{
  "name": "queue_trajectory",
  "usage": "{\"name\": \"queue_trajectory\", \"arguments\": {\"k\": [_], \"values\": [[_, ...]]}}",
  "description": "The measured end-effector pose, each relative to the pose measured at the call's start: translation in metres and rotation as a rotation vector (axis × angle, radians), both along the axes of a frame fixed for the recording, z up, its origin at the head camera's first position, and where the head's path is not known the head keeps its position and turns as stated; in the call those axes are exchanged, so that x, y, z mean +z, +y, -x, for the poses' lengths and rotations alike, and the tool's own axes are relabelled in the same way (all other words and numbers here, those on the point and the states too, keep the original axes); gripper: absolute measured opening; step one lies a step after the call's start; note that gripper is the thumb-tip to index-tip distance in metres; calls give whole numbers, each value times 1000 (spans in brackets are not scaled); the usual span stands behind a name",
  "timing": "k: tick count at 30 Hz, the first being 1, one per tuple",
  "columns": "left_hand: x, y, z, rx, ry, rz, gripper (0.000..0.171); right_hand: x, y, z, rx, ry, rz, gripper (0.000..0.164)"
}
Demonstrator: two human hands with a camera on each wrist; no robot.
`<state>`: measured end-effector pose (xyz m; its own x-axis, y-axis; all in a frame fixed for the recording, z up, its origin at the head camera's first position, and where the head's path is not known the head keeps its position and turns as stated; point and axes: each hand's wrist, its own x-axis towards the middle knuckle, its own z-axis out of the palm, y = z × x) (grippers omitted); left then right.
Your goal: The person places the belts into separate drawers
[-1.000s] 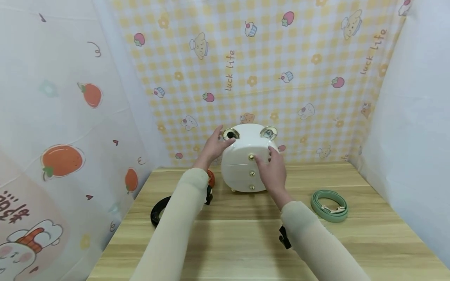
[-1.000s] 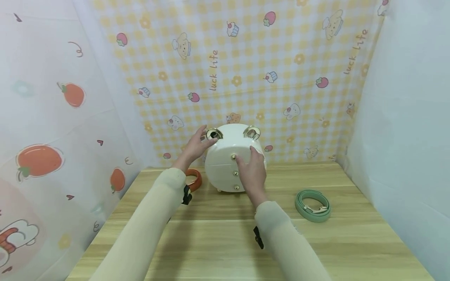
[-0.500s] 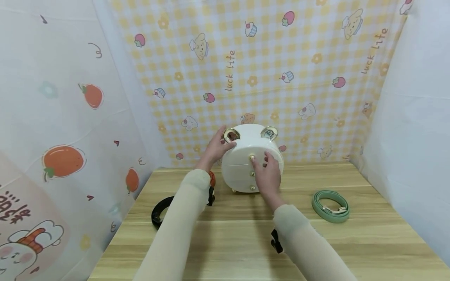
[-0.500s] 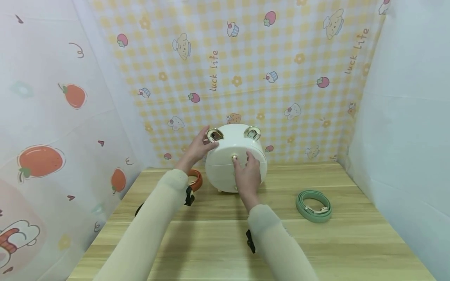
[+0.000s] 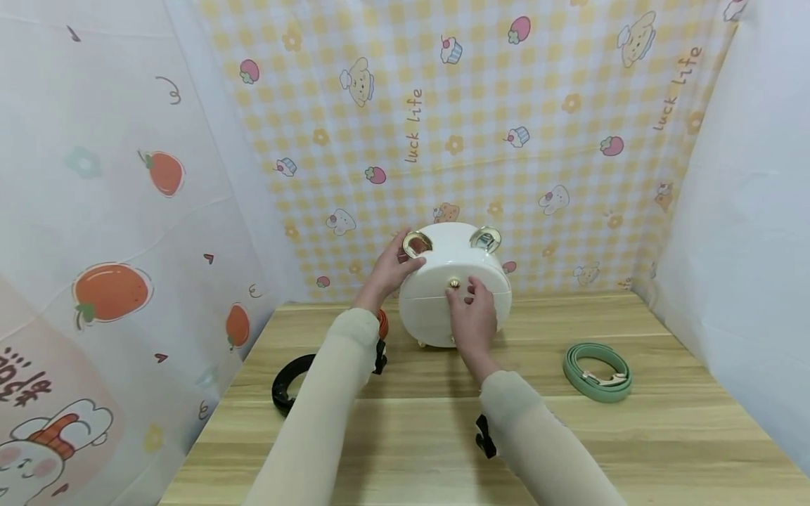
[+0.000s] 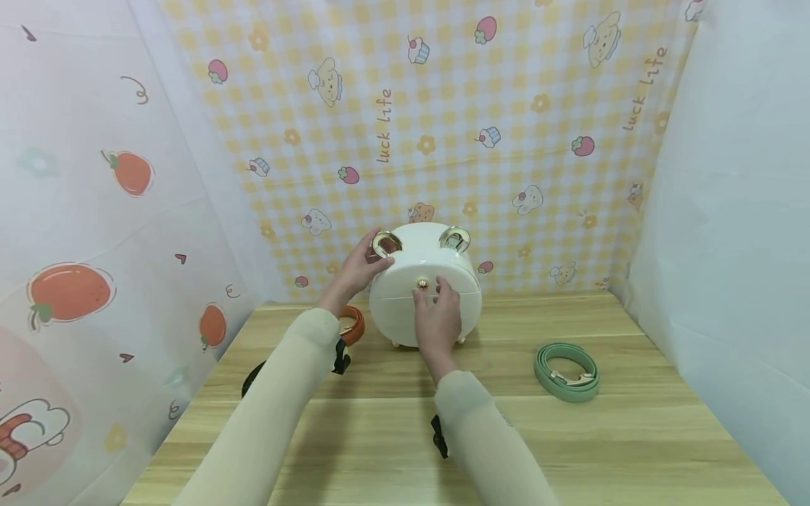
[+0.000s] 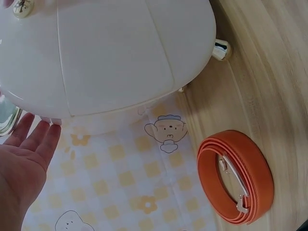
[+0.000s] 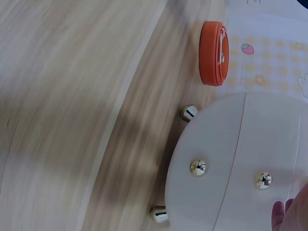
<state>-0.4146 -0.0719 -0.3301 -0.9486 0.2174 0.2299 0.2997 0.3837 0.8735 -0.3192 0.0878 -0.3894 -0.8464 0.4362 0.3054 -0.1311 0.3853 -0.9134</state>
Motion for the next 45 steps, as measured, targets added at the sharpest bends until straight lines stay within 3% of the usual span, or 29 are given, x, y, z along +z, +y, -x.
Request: {"name": "queue_trajectory", "arguments": {"k": [26,32,45], "values": [[-3,0,0,-5,22,26,76,-7,-16,15,-172,76,34,36],[-3,-1,-1,2,6,14,75,-7,-18,17,-170,73,25,27],[-3,-3,1,2,12,32,74,-9,-18,16,-182,105,37,25]]}}
